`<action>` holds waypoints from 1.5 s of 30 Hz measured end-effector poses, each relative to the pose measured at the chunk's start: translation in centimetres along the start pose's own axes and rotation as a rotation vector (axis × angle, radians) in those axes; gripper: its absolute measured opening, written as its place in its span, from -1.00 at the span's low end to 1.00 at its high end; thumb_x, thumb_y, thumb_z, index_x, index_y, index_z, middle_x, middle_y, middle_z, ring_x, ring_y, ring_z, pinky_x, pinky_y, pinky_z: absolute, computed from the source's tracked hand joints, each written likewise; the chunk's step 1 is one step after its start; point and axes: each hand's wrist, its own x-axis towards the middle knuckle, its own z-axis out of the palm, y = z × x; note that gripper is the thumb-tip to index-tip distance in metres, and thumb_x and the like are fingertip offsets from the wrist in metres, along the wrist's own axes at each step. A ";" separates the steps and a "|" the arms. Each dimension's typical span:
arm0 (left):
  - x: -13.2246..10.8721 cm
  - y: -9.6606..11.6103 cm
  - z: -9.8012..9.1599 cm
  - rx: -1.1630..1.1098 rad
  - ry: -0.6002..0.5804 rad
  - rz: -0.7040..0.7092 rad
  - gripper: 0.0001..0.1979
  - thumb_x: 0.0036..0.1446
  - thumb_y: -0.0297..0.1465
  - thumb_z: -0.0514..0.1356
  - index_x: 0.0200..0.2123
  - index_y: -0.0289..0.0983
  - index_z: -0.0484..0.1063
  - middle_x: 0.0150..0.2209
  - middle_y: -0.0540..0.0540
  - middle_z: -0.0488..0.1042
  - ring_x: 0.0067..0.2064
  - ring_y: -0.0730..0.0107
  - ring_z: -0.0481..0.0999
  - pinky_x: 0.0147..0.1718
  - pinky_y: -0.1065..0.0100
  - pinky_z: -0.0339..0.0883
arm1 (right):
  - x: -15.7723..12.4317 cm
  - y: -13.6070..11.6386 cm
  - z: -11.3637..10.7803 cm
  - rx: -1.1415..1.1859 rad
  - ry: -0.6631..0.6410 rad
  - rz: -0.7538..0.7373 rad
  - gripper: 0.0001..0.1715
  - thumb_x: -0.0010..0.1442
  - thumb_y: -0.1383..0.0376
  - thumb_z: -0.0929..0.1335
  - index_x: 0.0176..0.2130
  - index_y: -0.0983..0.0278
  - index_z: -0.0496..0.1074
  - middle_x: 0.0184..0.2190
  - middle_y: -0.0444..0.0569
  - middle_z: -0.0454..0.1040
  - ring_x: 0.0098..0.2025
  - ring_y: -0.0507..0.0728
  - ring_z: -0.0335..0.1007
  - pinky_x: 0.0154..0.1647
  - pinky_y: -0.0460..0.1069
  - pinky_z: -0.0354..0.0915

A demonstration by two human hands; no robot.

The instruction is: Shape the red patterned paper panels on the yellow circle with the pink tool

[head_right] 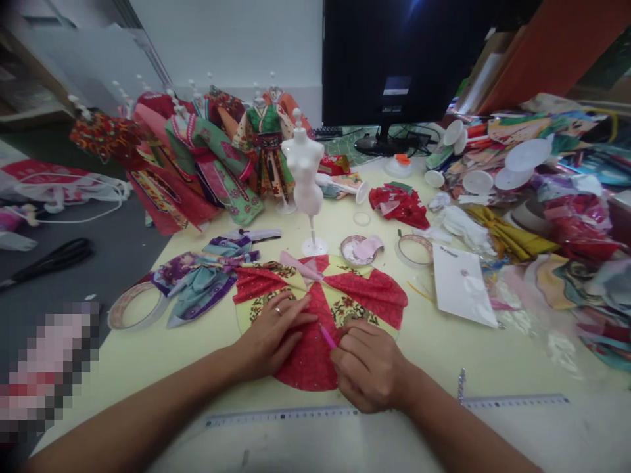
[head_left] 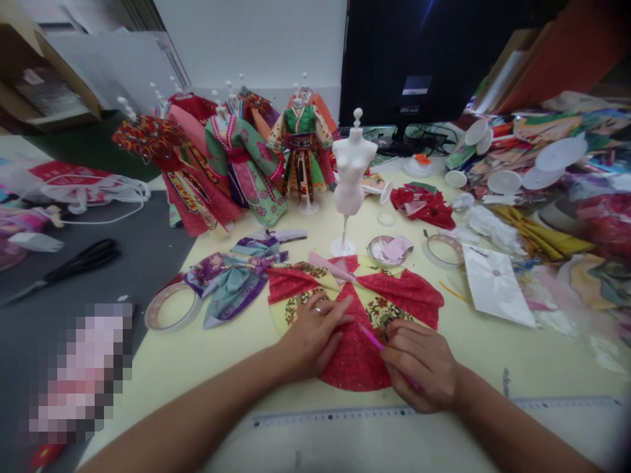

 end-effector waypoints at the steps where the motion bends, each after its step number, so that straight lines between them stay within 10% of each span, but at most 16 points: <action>1: 0.0 0.0 0.0 0.007 -0.009 0.020 -0.36 0.15 -0.53 -0.02 0.23 -0.25 -0.28 -0.06 -0.11 0.46 0.02 0.23 0.29 0.12 -0.07 -0.08 | 0.0 0.0 0.0 -0.003 0.002 -0.001 -0.79 -0.04 0.50 0.25 -0.31 0.34 0.32 -0.57 -0.09 0.28 -0.47 0.04 0.21 -0.27 0.07 0.36; 9: 0.3 1.0 -1.2 -0.465 0.194 -0.314 -0.70 0.10 -0.43 0.11 -0.05 -0.26 0.33 -0.24 -0.11 0.52 -0.16 0.31 0.44 -0.10 0.21 0.28 | 0.0 0.3 0.0 0.017 0.148 0.109 -0.63 -0.02 0.57 0.28 -0.15 0.38 0.34 -0.44 -0.01 0.36 -0.35 0.07 0.31 -0.31 0.05 0.36; 17: 0.1 3.3 -1.2 -1.161 0.051 -0.781 -0.76 0.03 -0.33 0.20 -0.19 -0.27 0.46 -0.26 -0.07 0.54 -0.20 0.37 0.49 -0.13 0.34 0.29 | 0.8 -0.6 1.0 0.001 0.177 0.279 -0.58 0.07 0.50 0.28 -0.03 0.34 0.30 -0.28 0.08 0.40 -0.22 0.13 0.34 -0.25 0.06 0.36; 45: -0.2 4.4 -0.2 -1.226 0.022 -0.831 -0.76 -0.15 -0.34 0.32 -0.38 -0.35 0.51 -0.46 -0.04 0.50 -0.43 0.49 0.41 -0.37 0.45 0.24 | 0.7 -1.0 2.2 -0.085 0.100 0.040 -0.69 0.03 0.50 0.33 -0.16 0.33 0.36 -0.51 -0.08 0.32 -0.42 0.03 0.26 -0.30 0.03 0.35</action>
